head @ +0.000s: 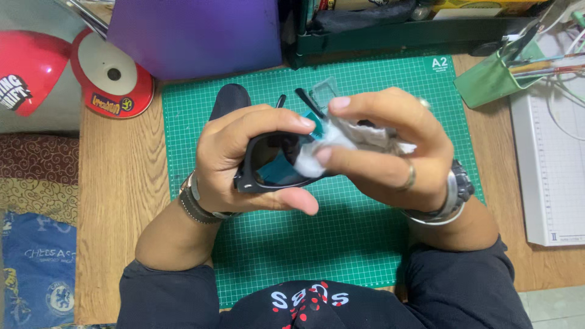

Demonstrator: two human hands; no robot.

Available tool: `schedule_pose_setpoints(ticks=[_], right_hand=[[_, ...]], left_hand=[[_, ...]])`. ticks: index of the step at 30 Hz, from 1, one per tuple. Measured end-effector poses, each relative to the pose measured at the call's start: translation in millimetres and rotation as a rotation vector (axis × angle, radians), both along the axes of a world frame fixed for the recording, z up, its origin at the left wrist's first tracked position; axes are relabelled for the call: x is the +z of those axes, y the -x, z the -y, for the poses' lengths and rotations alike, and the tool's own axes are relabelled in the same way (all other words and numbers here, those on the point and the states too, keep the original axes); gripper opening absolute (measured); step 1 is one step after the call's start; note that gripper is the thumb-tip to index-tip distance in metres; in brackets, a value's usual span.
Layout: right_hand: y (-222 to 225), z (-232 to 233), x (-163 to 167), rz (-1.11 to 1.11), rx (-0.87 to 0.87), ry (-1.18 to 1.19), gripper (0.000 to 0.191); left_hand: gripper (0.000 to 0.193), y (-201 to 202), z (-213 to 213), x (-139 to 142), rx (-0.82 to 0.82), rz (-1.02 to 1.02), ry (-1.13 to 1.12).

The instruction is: The person wipes a pair of sunglasses with a tissue, opens a hard glasses case, places the sunglasses inside, and closes it. They then pick up a second pair of sunglasses and continue wiping its lenses and frame with the tissue.

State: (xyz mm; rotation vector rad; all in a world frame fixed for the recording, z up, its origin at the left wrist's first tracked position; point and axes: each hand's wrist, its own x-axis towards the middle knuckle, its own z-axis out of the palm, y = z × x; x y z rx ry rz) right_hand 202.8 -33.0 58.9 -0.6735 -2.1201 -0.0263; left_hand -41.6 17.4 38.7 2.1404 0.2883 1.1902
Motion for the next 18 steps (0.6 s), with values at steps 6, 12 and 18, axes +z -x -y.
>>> schedule_pose_setpoints(ticks=[6, 12, 18], right_hand=[[-1.5, 7.9, 9.7, 0.096, -0.048, -0.042, 0.035], [3.0, 1.1, 5.9, -0.001, 0.030, -0.053, 0.032], [3.8, 2.7, 4.3, 0.065, 0.013, -0.042, 0.034]], left_hand=[[0.075, -5.4, 2.5, -2.0, -0.019, -0.017, 0.020], [0.073, -6.4, 7.0, 2.2, -0.022, -0.039, 0.015], [0.071, -5.0, 9.5, 8.0, 0.059, -0.100, -0.020]])
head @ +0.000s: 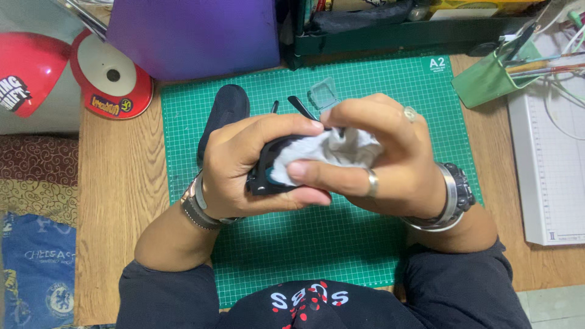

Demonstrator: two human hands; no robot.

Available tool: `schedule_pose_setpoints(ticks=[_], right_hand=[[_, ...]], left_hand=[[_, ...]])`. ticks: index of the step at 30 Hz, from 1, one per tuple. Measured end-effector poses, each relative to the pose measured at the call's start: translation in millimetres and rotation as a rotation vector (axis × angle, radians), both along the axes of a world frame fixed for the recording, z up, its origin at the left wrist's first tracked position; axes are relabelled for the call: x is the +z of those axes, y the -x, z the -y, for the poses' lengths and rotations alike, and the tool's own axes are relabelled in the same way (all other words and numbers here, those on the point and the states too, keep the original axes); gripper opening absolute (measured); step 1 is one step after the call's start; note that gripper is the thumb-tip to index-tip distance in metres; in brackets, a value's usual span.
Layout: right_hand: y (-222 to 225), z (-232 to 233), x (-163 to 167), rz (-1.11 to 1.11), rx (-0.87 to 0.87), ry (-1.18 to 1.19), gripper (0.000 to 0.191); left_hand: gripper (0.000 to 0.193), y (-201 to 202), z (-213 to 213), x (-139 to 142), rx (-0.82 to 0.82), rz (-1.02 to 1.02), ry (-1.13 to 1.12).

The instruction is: The person wipes a pair of sunglasses with a tissue, opens a hard glasses case, places the sunglasses inside, and closes it. They then pick up a second pair of sunglasses and continue wiping its lenses and frame with the tissue.

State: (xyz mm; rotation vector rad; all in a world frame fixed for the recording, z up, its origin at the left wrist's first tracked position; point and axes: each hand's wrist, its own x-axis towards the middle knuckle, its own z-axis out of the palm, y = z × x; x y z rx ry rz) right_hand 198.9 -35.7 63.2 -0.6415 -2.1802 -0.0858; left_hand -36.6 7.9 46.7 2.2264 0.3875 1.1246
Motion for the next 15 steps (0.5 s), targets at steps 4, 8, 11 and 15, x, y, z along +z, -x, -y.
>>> schedule_pose_setpoints(ticks=[4, 8, 11, 15], right_hand=[[-1.7, -5.8, -2.8, -0.086, 0.077, 0.063, 0.029], [-1.5, -8.3, -6.2, -0.139, 0.116, -0.011, 0.030], [0.2, -4.6, -6.0, -0.172, 0.125, 0.010, 0.037], [-1.3, 1.5, 1.1, -0.097, 0.120, -0.004, 0.032]], left_hand=[[0.070, -2.9, -0.1, -1.3, 0.007, -0.004, 0.000], [0.070, -3.9, -0.9, -2.9, -0.029, 0.035, -0.041], [0.070, 6.4, -2.0, 0.5, -0.016, -0.004, -0.044], [0.072, 16.7, -3.4, 0.6, 0.005, 0.060, 0.133]])
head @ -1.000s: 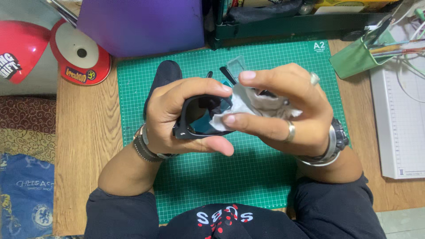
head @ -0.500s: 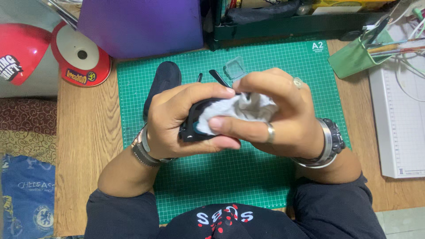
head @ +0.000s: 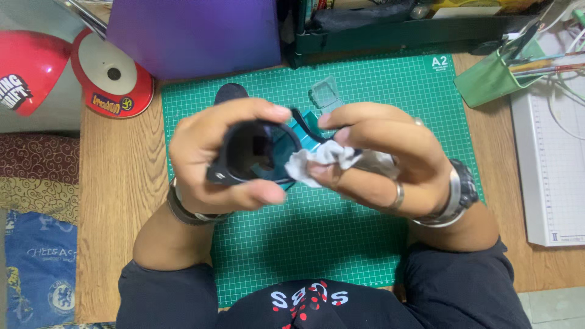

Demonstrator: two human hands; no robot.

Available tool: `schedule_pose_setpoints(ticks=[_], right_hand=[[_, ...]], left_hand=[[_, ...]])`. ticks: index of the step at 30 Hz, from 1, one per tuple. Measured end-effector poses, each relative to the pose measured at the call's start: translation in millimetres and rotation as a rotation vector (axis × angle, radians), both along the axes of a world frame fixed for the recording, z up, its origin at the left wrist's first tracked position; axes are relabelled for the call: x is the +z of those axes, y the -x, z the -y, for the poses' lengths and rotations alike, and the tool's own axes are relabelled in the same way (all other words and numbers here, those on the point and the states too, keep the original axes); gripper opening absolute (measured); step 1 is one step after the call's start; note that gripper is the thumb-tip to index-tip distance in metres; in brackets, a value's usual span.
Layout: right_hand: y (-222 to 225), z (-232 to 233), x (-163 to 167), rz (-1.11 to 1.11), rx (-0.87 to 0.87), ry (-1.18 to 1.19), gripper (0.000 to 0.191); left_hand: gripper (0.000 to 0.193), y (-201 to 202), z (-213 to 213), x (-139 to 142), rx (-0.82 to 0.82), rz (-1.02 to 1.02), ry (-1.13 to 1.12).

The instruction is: The person wipes a pair of sunglasses with a tissue, opens a hard glasses case, places the sunglasses inside, and closes it. They then pick up a second pair of sunglasses and continue wiping its lenses and frame with the tissue.

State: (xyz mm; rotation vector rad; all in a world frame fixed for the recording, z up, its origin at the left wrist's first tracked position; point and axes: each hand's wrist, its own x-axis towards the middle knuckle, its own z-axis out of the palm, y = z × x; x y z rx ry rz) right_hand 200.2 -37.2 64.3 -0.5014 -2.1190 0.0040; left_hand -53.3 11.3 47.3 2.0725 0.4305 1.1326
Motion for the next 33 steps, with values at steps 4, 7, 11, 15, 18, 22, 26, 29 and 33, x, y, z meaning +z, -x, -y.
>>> schedule_pose_setpoints(ticks=[4, 7, 11, 15, 18, 22, 26, 29, 33], right_hand=[[0.3, 9.5, 3.2, -0.127, -0.082, 0.087, 0.033], [-0.5, 10.8, 2.6, -0.155, -0.026, 0.095, 0.035], [-2.6, 6.7, 1.7, -0.031, -0.045, 0.092, 0.032], [-4.8, 1.4, 1.7, 0.049, -0.026, 0.057, 0.031], [-3.9, 5.7, 1.4, -0.084, 0.008, 0.116, 0.033], [-3.5, 14.0, 3.1, -0.114, -0.086, 0.158, 0.034], [-4.3, 7.8, 2.7, 0.045, -0.135, 0.014, 0.029], [-7.8, -1.8, 1.7, 0.108, -0.059, -0.025, 0.031], [-9.0, -7.0, 0.0, 0.089, 0.047, 0.020, 0.031]], left_hand=[[0.073, -9.0, -2.9, -11.6, -0.090, 0.078, 0.073], [0.075, -10.0, -3.6, -16.0, -0.102, 0.044, 0.028], [0.073, -6.2, -4.3, -15.1, -0.099, 0.012, 0.076], [0.076, -4.4, -6.1, -12.4, -0.081, -0.034, 0.021], [0.080, -7.7, -7.4, -13.0, -0.131, -0.024, 0.020], [0.078, -12.6, -2.9, -12.7, -0.159, -0.007, 0.033], [0.082, -12.3, 1.7, -5.2, -0.081, -0.045, -0.117], [0.082, -12.0, 5.6, 1.2, -0.060, -0.077, -0.161], [0.081, -12.2, 7.6, 5.8, -0.036, -0.106, -0.204]])
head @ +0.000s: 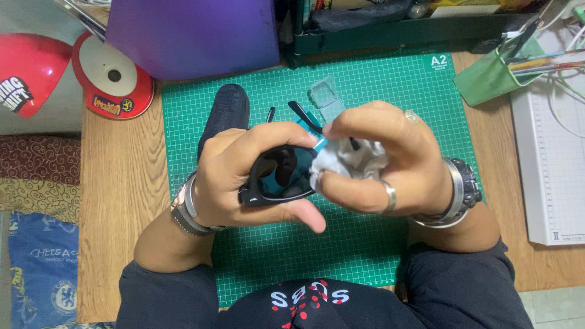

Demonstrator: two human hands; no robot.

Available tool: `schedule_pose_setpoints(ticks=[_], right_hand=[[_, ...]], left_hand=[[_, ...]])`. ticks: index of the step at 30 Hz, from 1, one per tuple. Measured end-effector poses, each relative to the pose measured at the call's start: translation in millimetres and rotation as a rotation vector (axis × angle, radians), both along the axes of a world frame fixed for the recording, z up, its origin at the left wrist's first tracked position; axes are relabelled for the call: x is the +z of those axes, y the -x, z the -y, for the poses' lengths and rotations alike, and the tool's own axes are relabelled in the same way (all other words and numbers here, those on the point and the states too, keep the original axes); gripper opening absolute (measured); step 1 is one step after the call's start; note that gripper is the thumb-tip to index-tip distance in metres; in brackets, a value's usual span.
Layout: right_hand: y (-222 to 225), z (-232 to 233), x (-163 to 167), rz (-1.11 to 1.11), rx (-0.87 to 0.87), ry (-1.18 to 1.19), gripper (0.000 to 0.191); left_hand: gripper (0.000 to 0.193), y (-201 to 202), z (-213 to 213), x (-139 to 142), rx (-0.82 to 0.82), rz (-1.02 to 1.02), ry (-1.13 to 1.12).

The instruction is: The person wipes a pair of sunglasses with a tissue, opens a hard glasses case, places the sunglasses inside, and closes it. They then pick up a second pair of sunglasses and continue wiping its lenses and frame with the tissue.

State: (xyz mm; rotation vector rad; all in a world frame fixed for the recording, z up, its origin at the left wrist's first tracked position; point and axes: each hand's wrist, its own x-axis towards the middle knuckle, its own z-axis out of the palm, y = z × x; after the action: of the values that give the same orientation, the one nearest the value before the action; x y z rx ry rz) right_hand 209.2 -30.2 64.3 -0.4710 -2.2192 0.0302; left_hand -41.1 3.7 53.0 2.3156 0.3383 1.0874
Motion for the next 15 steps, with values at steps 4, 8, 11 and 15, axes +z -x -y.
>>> schedule_pose_setpoints(ticks=[4, 8, 11, 15], right_hand=[[-0.4, -0.3, -0.4, 0.028, 0.027, 0.023, 0.031], [0.1, 1.3, -2.6, -0.030, -0.011, 0.025, 0.033], [1.5, 3.6, -3.6, -0.016, -0.116, -0.033, 0.035], [6.2, 5.6, 0.4, 0.026, -0.198, -0.066, 0.040]], left_hand=[[0.079, -0.4, -1.3, -1.1, -0.014, -0.002, 0.018], [0.077, -0.4, 0.6, -3.6, 0.009, -0.007, 0.059], [0.075, -0.8, 2.4, -4.2, 0.055, -0.009, 0.062], [0.073, -3.0, 3.3, -4.8, 0.088, -0.014, 0.069]])
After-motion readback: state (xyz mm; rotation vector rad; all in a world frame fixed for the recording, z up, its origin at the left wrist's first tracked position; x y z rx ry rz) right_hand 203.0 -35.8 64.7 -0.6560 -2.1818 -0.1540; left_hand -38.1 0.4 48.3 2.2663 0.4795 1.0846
